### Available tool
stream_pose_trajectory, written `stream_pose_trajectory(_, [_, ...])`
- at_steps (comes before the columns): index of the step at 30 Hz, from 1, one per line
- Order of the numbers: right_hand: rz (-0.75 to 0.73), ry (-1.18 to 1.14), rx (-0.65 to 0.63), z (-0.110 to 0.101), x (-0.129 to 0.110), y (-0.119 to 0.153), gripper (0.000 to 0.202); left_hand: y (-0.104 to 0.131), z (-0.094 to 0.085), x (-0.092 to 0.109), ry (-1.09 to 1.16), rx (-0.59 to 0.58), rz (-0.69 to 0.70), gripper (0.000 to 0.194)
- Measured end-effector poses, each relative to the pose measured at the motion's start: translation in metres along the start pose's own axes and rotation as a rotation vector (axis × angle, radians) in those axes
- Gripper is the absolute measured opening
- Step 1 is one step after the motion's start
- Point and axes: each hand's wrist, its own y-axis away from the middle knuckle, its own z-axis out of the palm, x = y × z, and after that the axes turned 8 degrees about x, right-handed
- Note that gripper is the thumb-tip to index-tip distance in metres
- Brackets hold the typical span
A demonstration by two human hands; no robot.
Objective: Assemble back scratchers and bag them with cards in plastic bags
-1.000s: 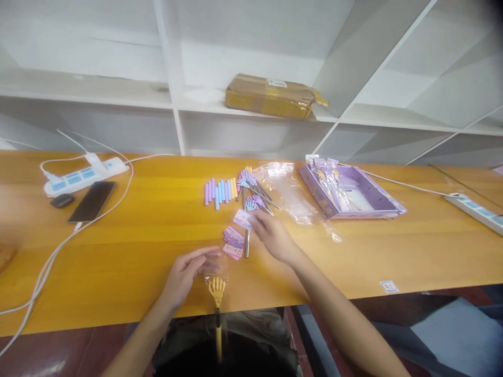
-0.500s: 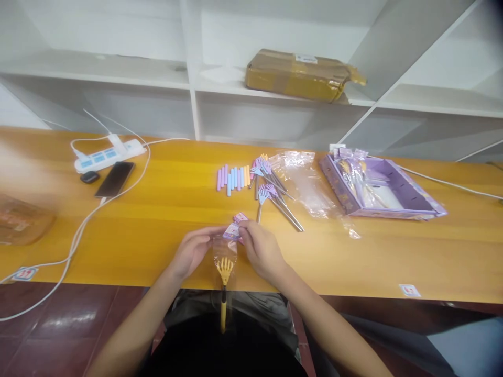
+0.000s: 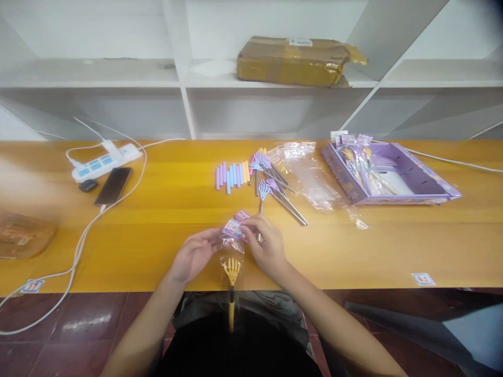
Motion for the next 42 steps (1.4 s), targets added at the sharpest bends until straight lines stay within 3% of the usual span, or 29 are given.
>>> stream_pose_trajectory(7, [0.061, -0.013, 0.039, 0.001, -0.001, 0.002, 0.016, 0.001, 0.003, 0.003, -0.010, -0.034, -0.018, 0.045])
stream_pose_trajectory(17, [-0.110, 0.078, -0.234, -0.015, -0.002, -0.004, 0.012, 0.000, 0.000, -0.001, -0.090, 0.045, 0.013, 0.044])
stream_pose_trajectory(24, [-0.190, 0.115, -0.329, -0.021, -0.011, -0.008, 0.017, 0.000, -0.001, -0.001, -0.077, -0.015, 0.026, 0.048])
stream_pose_trajectory(29, [-0.227, 0.136, -0.345, -0.026, -0.015, -0.004, 0.026, 0.000, -0.002, -0.001, -0.042, -0.083, 0.088, 0.050])
stream_pose_trajectory(33, [-0.288, 0.164, -0.372, -0.031, -0.019, -0.002, 0.044, 0.001, 0.000, 0.001, -0.037, -0.127, 0.089, 0.052])
stream_pose_trajectory(42, [-0.175, 0.119, -0.432, -0.033, -0.027, 0.001, 0.039, 0.000, 0.003, 0.003, -0.049, -0.140, 0.101, 0.051])
